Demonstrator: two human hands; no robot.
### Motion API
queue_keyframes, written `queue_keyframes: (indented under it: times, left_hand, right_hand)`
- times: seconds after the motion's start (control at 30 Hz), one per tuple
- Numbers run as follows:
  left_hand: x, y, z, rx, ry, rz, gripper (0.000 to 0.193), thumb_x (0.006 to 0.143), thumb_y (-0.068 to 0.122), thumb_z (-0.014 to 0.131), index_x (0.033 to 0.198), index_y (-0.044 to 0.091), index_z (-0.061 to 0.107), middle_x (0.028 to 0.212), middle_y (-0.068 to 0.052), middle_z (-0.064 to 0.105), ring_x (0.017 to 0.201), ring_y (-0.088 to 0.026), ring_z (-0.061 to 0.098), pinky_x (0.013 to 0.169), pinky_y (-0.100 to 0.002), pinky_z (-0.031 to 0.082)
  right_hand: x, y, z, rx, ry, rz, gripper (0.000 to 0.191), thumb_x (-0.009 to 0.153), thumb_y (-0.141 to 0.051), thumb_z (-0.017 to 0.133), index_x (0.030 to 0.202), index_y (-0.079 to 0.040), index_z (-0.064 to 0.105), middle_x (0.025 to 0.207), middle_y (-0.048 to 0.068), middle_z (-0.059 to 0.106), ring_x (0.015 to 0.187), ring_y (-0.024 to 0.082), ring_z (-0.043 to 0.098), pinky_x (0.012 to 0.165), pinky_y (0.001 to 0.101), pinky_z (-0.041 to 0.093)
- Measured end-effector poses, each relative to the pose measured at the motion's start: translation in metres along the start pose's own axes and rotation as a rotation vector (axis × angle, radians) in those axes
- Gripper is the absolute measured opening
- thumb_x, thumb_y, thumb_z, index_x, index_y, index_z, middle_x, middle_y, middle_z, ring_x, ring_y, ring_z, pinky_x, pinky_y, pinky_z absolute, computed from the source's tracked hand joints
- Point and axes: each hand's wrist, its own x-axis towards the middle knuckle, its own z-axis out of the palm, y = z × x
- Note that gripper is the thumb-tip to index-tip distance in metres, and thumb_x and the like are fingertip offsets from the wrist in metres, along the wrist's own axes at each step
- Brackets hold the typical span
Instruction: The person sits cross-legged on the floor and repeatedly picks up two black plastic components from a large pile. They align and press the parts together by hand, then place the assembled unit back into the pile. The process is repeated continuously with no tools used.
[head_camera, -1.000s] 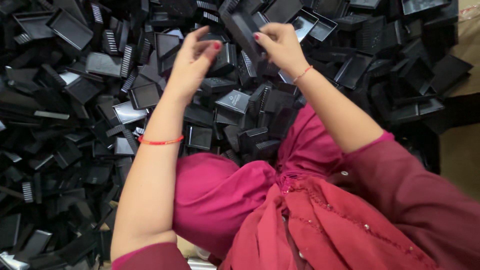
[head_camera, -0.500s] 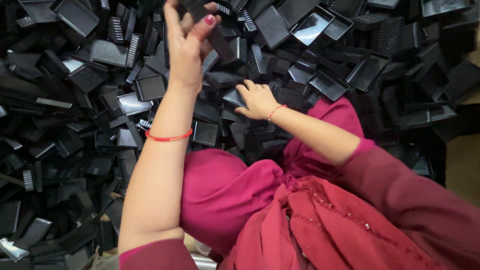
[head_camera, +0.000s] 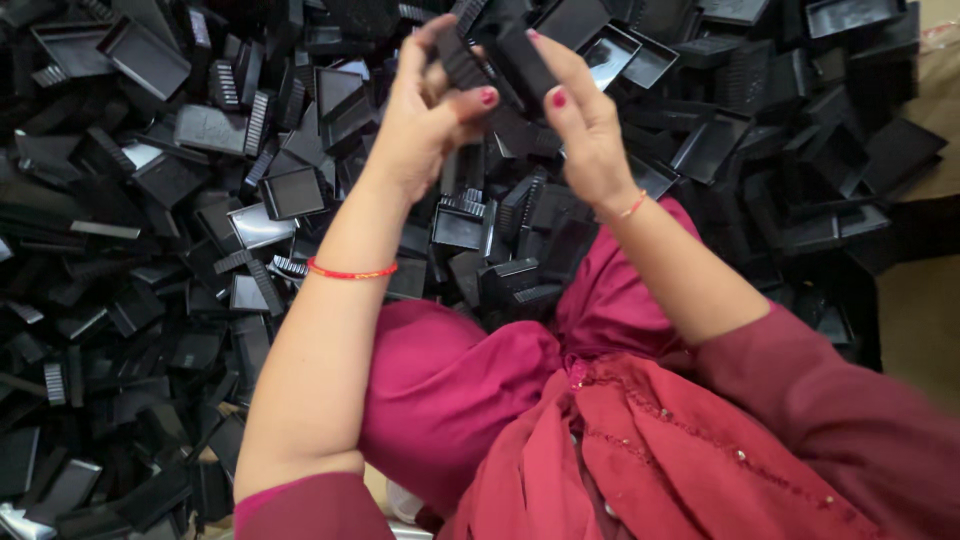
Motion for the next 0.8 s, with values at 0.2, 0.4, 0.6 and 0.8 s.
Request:
queue_keyframes:
  times: [0.2, 0.4, 0.6, 0.8]
  left_hand:
    - [-0.005, 0.004, 0.031, 0.024, -0.137, 0.100, 0.086, 0.089, -0.005, 0.082, 0.157, 0.012, 0.032, 0.140, -0.012, 0.063, 0.128, -0.022, 0.066, 0.106, -0.039, 0.059]
    - [-0.010, 0.007, 0.035, 0.033, -0.108, 0.157, 0.083, 0.084, 0.003, 0.086, 0.151, 0.007, 0.037, 0.137, -0.011, 0.064, 0.123, -0.022, 0.068, 0.105, -0.037, 0.059]
    - [-0.004, 0.009, 0.042, 0.934, 0.155, 0.478, 0.045, 0.106, 0.041, 0.077, 0.126, 0.004, 0.062, 0.108, -0.012, 0.068, 0.093, -0.013, 0.065, 0.083, -0.027, 0.053]
    - [0.010, -0.006, 0.049, 0.986, 0.152, 0.260, 0.063, 0.104, 0.064, 0.047, 0.119, 0.004, 0.059, 0.091, -0.015, 0.067, 0.085, -0.015, 0.060, 0.076, -0.031, 0.046]
  right_hand:
    - [-0.007, -0.033, 0.003, -0.061, 0.004, -0.109, 0.048, 0.119, -0.028, 0.045, 0.159, -0.002, 0.044, 0.157, 0.013, 0.049, 0.148, 0.025, 0.049, 0.127, 0.0334, 0.035]
    - [-0.008, -0.059, 0.006, -0.386, -0.067, -0.296, 0.070, 0.103, -0.018, 0.073, 0.160, 0.000, 0.037, 0.159, 0.025, 0.048, 0.144, 0.033, 0.053, 0.121, 0.0356, 0.043]
    - [-0.027, -0.042, -0.004, -0.324, -0.061, 0.020, 0.042, 0.093, -0.004, 0.076, 0.133, 0.002, 0.063, 0.096, 0.011, 0.073, 0.077, 0.017, 0.070, 0.078, 0.0274, 0.056]
    - [-0.027, -0.061, -0.037, 0.179, -0.216, 0.524, 0.030, 0.089, -0.011, 0.075, 0.114, 0.003, 0.066, 0.093, 0.006, 0.075, 0.078, 0.007, 0.071, 0.068, 0.0251, 0.060]
